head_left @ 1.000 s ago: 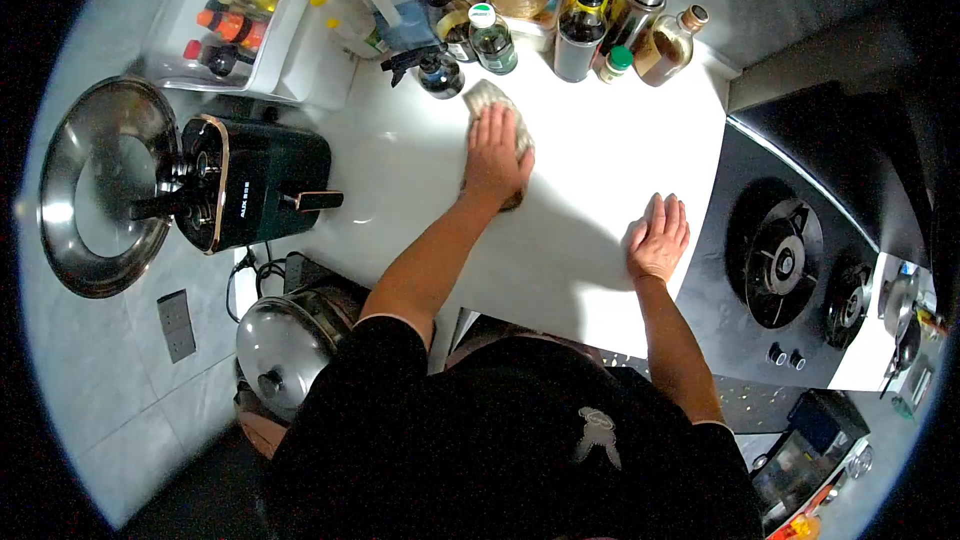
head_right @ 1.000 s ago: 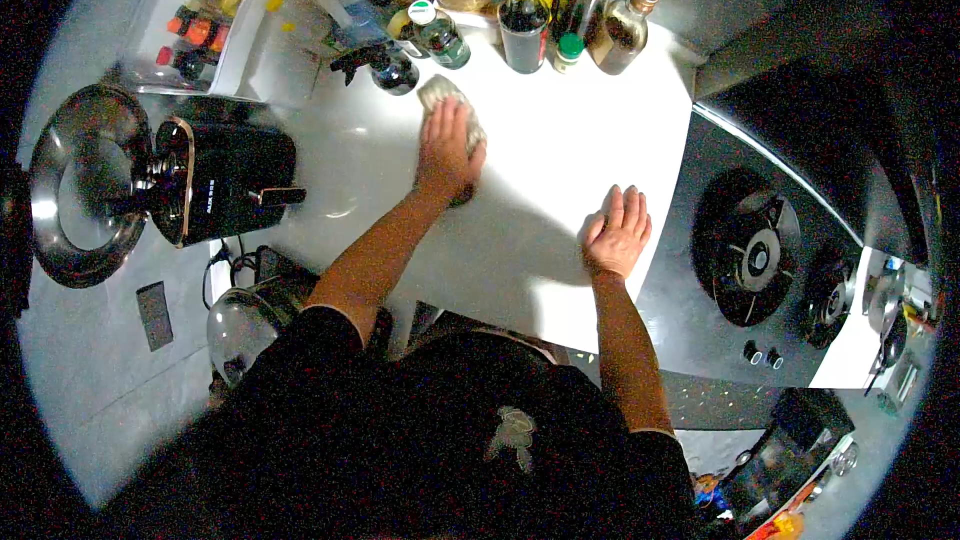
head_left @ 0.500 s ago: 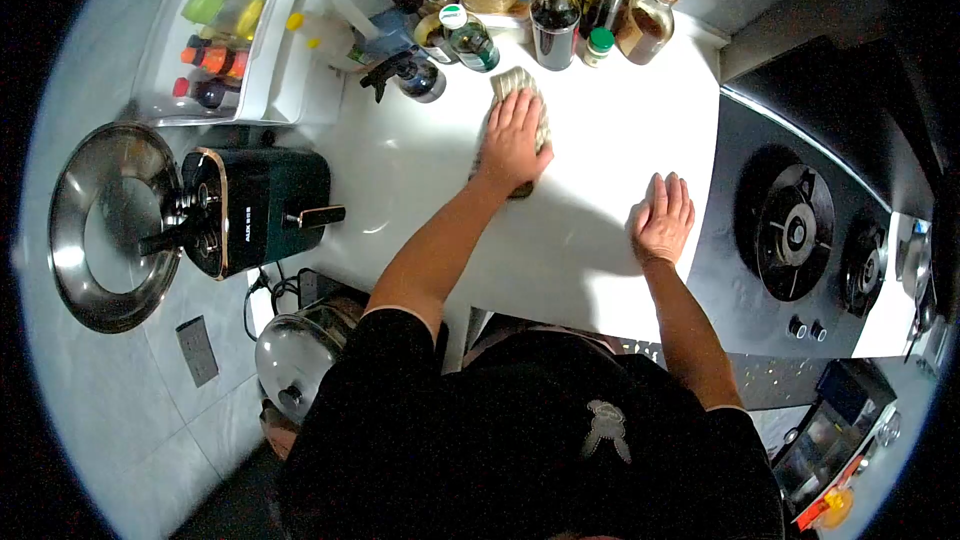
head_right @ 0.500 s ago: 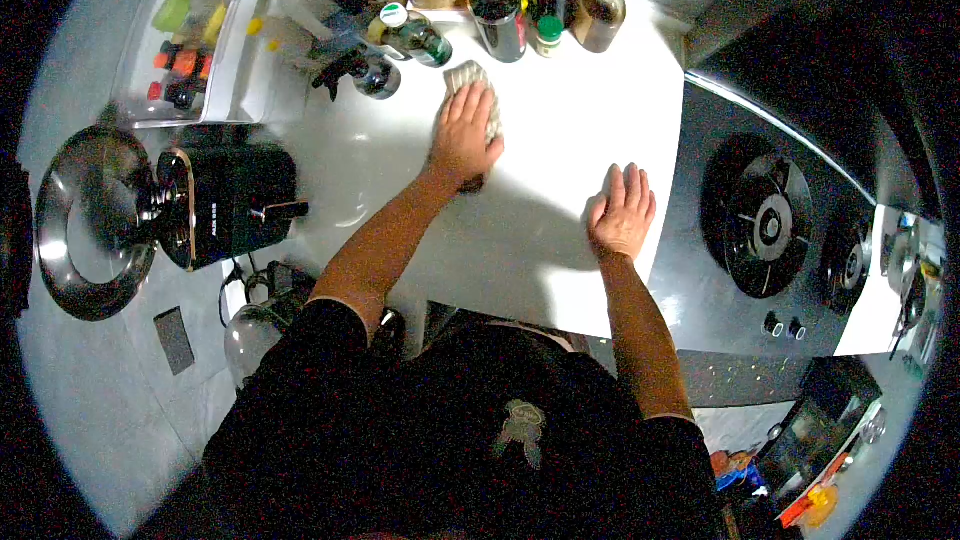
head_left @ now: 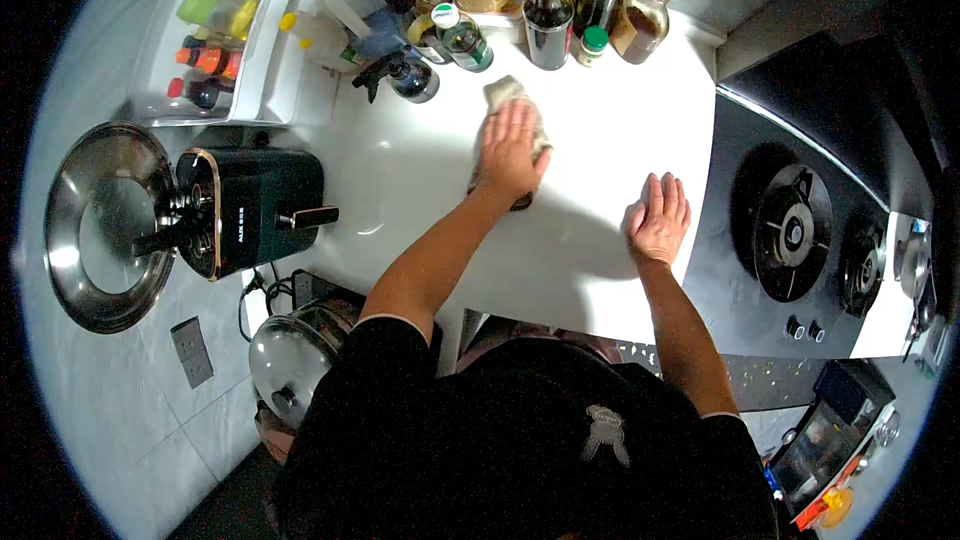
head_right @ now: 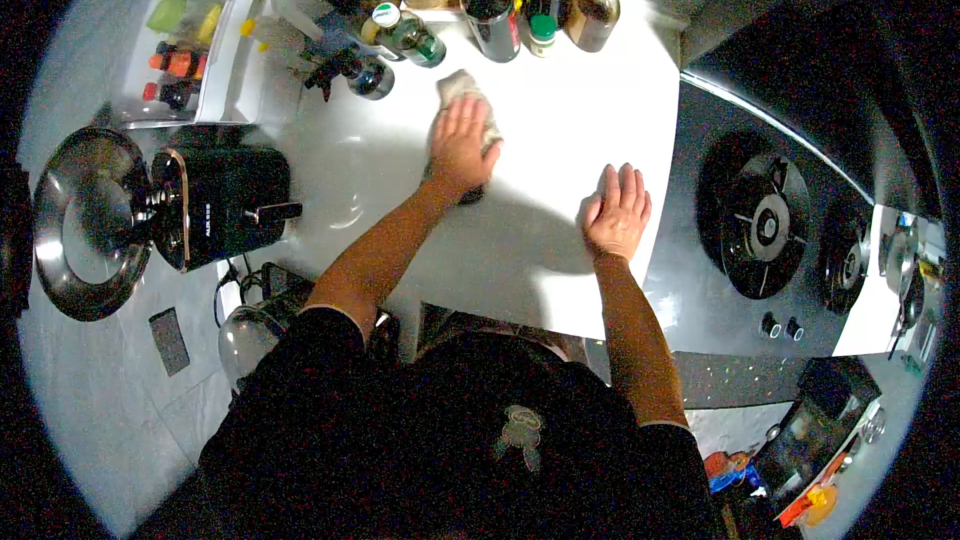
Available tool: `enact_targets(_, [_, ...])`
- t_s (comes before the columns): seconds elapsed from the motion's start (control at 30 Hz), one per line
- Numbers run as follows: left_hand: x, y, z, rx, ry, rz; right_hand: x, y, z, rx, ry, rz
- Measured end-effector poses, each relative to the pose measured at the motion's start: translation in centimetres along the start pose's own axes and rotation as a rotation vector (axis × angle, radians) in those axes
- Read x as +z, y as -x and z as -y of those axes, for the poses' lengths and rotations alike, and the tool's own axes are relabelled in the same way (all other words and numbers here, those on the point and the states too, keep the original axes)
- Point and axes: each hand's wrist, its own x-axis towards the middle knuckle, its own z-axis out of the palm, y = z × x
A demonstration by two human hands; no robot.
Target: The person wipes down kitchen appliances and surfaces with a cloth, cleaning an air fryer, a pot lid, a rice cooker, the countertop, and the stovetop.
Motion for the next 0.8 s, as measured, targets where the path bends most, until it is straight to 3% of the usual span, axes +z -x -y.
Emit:
enact_targets(0.07, [1.2, 0.1, 1.3, -0.245, -0.089, -0.097, 0.1, 0.1, -0.2, 0.008, 0.042, 0.041])
enact_targets(0.13, [1.0, -0.8, 2.1, -0.356, -0.111, -0.177, 0.4, 0.1, -0.5, 0.006, 0.047, 0.062])
enact_targets(0.2, [0.4, -1.5, 0.9, -0.449, -0.101, -0.124, 0.4, 0.1, -0.4, 0.009, 0.066, 0.066])
enact_targets(0.27, [-0.3, -0.9, -0.9, -0.364, -0.103, -0.111, -0.2, 0.0, -0.3, 0.019, 0.036, 0.078])
enact_targets(0.33, [-1.1, 0.4, -3.4, 0.040, -0.049, 0.097, -0.3, -0.1, -0.2, 0.021, 0.025, 0.078])
enact_targets(0.37, [0.0, 0.9, -4.3, 0.161, -0.041, 0.077, -0.3, -0.1, -0.2, 0.034, 0.023, 0.076])
enact_targets(0.5, [0.0, -2.3, -4.5, 0.202, -0.037, 0.035, -0.5, 0.1, -0.3, 0.041, -0.013, 0.082])
enact_targets(0.63, [1.9, -5.2, -6.2, -0.001, -0.063, -0.074, -0.4, 0.1, -0.4, 0.035, -0.054, 0.048])
enact_targets(0.73, [1.9, -2.6, -9.0, 0.066, -0.054, -0.094, -0.5, -0.1, -0.6, 0.045, -0.097, 0.024])
enact_targets(0.8, [1.2, 0.7, -11.7, 0.189, -0.020, 0.015, -0.9, -0.1, -1.3, 0.032, -0.225, 0.031])
